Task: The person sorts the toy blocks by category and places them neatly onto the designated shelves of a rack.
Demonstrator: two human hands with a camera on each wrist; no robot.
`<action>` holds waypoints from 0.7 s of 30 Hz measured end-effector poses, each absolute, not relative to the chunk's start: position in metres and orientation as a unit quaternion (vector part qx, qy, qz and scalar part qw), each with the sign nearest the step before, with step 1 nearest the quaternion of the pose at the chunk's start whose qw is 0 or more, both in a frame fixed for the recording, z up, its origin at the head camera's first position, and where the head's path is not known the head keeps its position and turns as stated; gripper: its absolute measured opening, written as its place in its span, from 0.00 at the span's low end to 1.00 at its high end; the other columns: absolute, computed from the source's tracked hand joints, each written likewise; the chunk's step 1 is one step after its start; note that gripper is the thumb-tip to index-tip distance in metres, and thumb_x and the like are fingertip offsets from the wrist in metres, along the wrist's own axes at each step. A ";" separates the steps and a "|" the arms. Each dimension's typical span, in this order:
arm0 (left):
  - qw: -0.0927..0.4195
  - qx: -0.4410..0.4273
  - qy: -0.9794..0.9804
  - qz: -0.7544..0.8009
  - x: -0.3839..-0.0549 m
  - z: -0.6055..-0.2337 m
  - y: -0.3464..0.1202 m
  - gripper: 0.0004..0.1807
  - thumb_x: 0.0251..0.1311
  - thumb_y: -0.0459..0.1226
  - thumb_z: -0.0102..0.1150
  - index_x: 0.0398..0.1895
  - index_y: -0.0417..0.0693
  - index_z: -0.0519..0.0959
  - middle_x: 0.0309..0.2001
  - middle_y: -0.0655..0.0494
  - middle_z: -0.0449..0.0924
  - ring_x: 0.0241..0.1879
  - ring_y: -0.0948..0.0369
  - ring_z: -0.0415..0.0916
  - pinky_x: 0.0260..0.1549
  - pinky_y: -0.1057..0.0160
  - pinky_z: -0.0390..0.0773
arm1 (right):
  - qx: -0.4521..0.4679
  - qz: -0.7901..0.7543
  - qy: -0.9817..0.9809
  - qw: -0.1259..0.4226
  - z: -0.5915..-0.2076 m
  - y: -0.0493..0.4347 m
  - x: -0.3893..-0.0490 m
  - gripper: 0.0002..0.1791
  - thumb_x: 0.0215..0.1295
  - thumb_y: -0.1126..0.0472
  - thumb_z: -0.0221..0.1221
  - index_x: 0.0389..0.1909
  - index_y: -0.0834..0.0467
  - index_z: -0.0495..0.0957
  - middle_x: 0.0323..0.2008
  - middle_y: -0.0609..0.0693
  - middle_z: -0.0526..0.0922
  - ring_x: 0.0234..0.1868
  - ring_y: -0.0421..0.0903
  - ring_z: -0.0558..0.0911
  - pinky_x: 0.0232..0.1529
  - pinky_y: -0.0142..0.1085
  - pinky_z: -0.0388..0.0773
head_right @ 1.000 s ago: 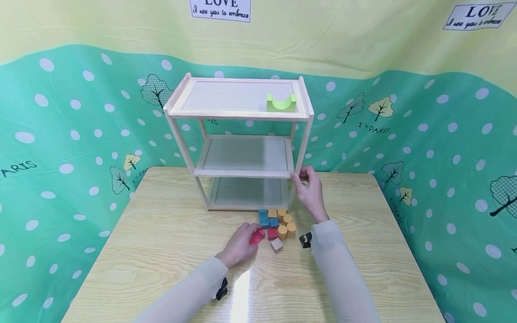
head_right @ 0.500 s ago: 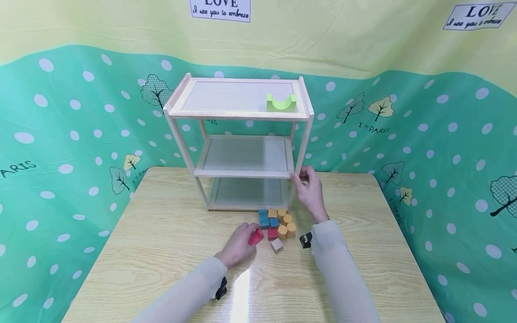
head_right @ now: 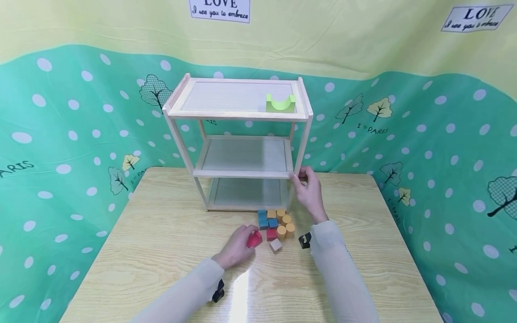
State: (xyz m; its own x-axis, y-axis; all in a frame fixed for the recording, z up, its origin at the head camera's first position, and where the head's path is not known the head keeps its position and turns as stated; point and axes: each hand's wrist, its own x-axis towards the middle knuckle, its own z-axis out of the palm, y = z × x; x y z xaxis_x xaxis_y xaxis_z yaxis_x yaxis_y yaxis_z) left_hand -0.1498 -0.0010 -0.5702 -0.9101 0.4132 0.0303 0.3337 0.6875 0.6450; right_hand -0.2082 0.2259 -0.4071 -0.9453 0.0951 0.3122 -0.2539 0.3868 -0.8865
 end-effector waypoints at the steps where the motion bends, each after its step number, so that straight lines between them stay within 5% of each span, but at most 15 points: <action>1: 0.060 0.205 0.916 0.340 -0.149 -0.570 -0.001 0.32 0.43 0.29 0.62 0.58 0.48 0.73 0.39 0.55 0.72 0.35 0.62 0.67 0.31 0.69 0.73 | 0.047 0.553 -0.817 0.158 -0.407 0.226 -0.208 0.13 0.68 0.63 0.55 0.45 0.70 0.71 0.39 0.58 0.74 0.41 0.49 0.74 0.41 0.31 0.74; 21: 0.046 0.252 0.907 0.335 -0.147 -0.539 -0.014 0.31 0.46 0.29 0.62 0.59 0.50 0.72 0.41 0.57 0.71 0.40 0.61 0.67 0.35 0.68 0.75 | 0.056 0.555 -0.814 0.163 -0.407 0.226 -0.207 0.12 0.67 0.65 0.55 0.43 0.71 0.71 0.37 0.61 0.73 0.42 0.52 0.74 0.41 0.36 0.73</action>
